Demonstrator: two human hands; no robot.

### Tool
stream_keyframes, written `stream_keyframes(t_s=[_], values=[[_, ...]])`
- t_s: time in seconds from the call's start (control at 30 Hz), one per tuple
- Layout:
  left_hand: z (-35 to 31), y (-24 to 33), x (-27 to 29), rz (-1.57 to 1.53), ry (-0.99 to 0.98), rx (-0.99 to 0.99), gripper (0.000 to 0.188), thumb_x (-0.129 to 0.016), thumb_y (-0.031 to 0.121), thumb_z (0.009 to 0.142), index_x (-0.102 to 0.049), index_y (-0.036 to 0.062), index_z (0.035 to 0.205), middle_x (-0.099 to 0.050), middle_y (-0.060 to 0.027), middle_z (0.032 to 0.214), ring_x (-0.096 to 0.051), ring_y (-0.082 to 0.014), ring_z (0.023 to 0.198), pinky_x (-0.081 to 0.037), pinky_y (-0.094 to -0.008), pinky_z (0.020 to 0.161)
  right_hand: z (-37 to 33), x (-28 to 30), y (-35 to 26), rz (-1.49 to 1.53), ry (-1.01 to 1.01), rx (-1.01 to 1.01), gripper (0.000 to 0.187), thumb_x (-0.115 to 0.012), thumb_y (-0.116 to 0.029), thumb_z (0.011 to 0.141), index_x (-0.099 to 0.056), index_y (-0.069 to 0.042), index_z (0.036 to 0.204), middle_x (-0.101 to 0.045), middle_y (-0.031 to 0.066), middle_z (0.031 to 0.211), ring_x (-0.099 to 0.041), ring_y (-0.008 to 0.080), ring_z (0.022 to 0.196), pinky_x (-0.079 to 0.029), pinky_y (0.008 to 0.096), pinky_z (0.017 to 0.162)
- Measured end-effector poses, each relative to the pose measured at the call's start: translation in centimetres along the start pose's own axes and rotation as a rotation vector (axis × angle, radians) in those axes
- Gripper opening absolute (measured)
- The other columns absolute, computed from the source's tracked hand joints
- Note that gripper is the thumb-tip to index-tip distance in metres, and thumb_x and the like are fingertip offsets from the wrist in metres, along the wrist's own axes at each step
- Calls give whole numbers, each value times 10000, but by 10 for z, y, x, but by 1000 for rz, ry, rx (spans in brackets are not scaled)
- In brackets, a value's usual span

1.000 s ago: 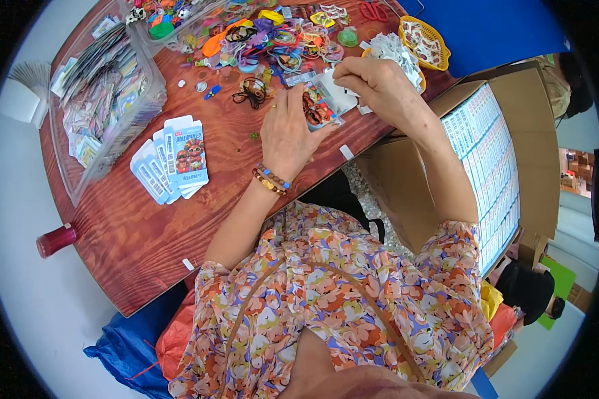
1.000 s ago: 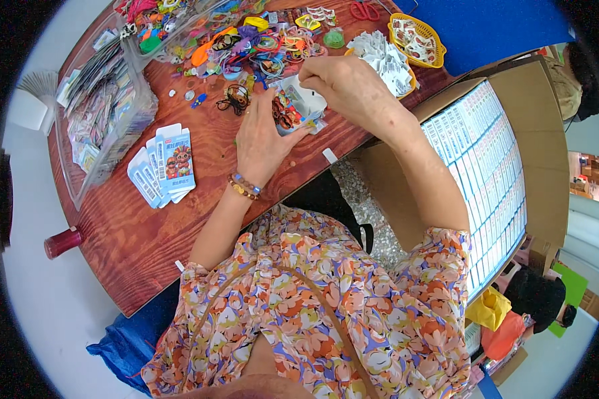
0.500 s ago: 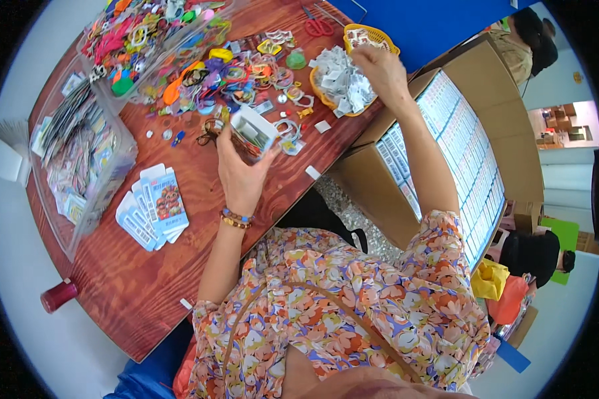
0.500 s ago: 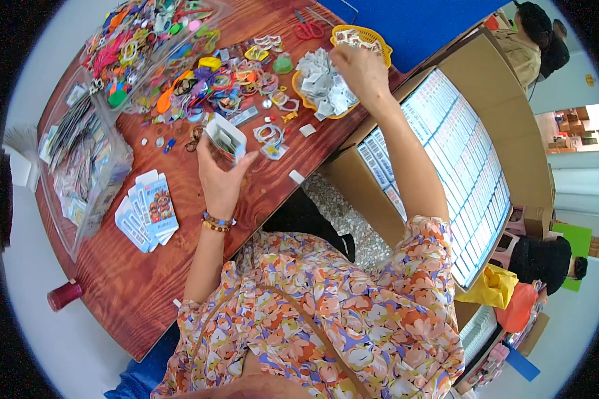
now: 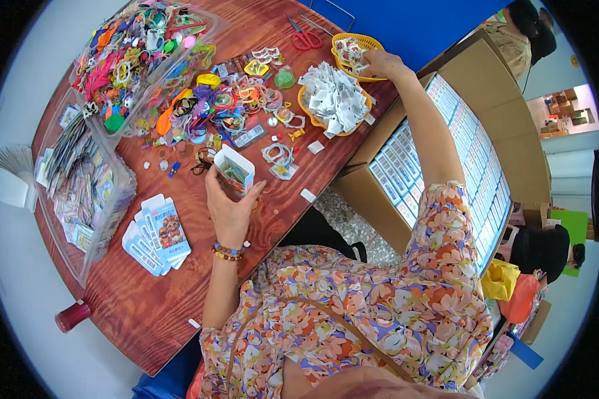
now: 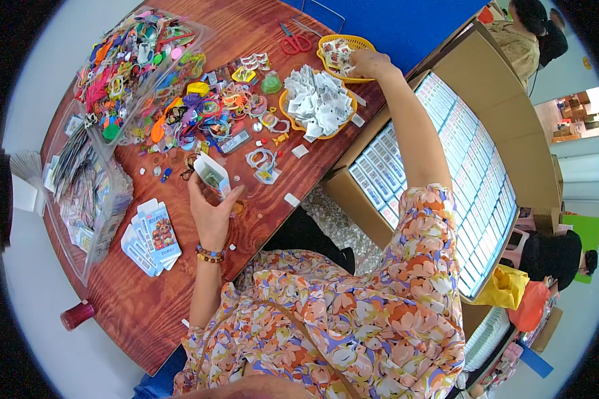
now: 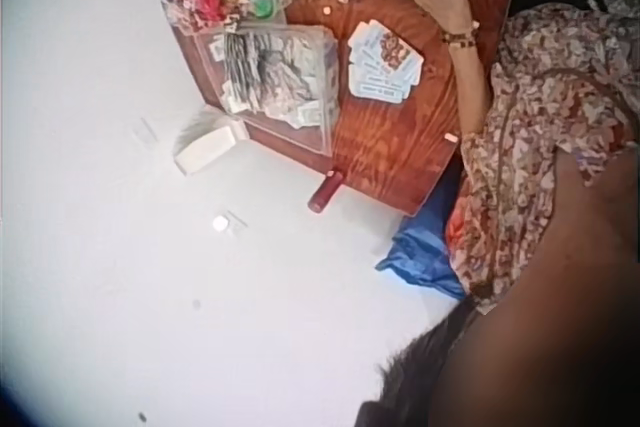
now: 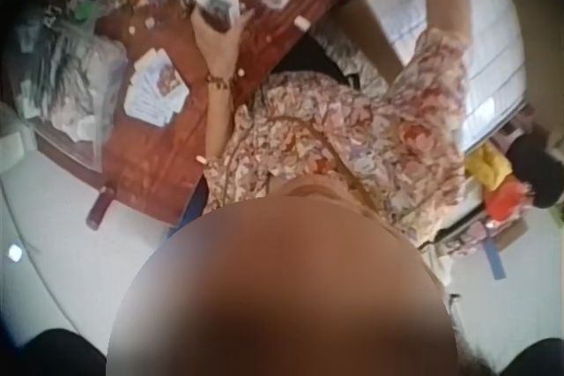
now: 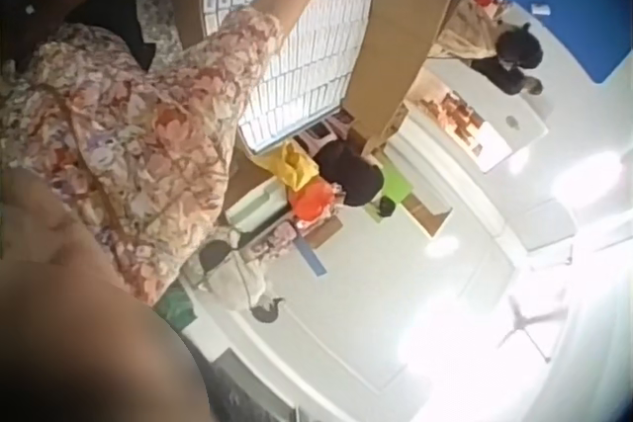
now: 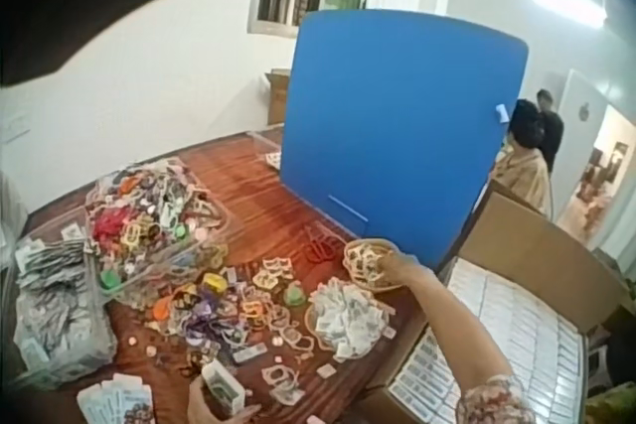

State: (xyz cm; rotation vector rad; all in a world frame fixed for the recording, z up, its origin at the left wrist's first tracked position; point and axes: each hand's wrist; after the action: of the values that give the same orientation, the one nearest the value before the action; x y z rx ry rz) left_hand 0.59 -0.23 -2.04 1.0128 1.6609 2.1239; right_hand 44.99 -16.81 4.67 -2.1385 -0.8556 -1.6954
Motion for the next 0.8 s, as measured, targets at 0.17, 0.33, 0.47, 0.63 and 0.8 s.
stream_keyframes(t_s=[0.17, 0.33, 0.47, 0.63, 0.8], values=[[2, -4, -2, -35, -38, 16, 870, -902, 270, 703, -430, -38, 1366, -566, -189, 1248, -567, -303, 1158, -456, -404, 978, -7, -1, 8, 123, 73, -54, 382, -736, -358, 800, -694, -195, 1142, -701, 51, 1150, -658, 250, 1087, -523, 417, 890], [3, -1, -7, -71, -77, 24, 891, -903, 254, 701, -412, -38, 1385, -542, -194, 1284, -552, -300, 1191, -449, -403, 1006, -17, 1, 15, 203, 219, -12, 240, -672, -339, 837, -761, -160, 972, -728, 76, 1052, -691, 264, 972, -530, 392, 832], [0, 5, -6, -10, -52, -77, 893, -900, 231, 701, -409, -33, 1398, -540, -186, 1281, -558, -303, 1190, -462, -400, 996, -19, 1, 14, 224, 314, -81, 290, -621, -354, 877, -733, -224, 1112, -716, 59, 1103, -683, 260, 1015, -530, 415, 877], [-3, 10, -2, 26, -12, -110, 883, -903, 247, 697, -422, -31, 1383, -553, -180, 1252, -577, -311, 1157, -480, -393, 964, -17, 4, 15, 365, 265, -172, 302, -581, -362, 901, -727, -204, 1114, -731, 81, 1053, -686, 307, 1001, -525, 438, 881], [-3, 6, -1, 68, 72, -174, 836, -911, 299, 669, -486, -14, 1316, -583, -154, 1082, -613, -311, 1000, -507, -395, 845, -55, 30, -38, 371, 625, -22, 280, -651, -294, 888, -727, -43, 985, -694, 144, 1120, -673, 296, 994, -516, 369, 862]])
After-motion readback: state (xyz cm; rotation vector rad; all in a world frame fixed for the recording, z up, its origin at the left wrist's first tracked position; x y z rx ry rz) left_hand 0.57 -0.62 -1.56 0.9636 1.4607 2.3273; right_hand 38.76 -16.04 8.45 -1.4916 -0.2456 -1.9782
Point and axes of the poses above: each hand's wrist, its own z-axis towards the middle knuckle, its own x-axis out of the back of the hand, y = z × x
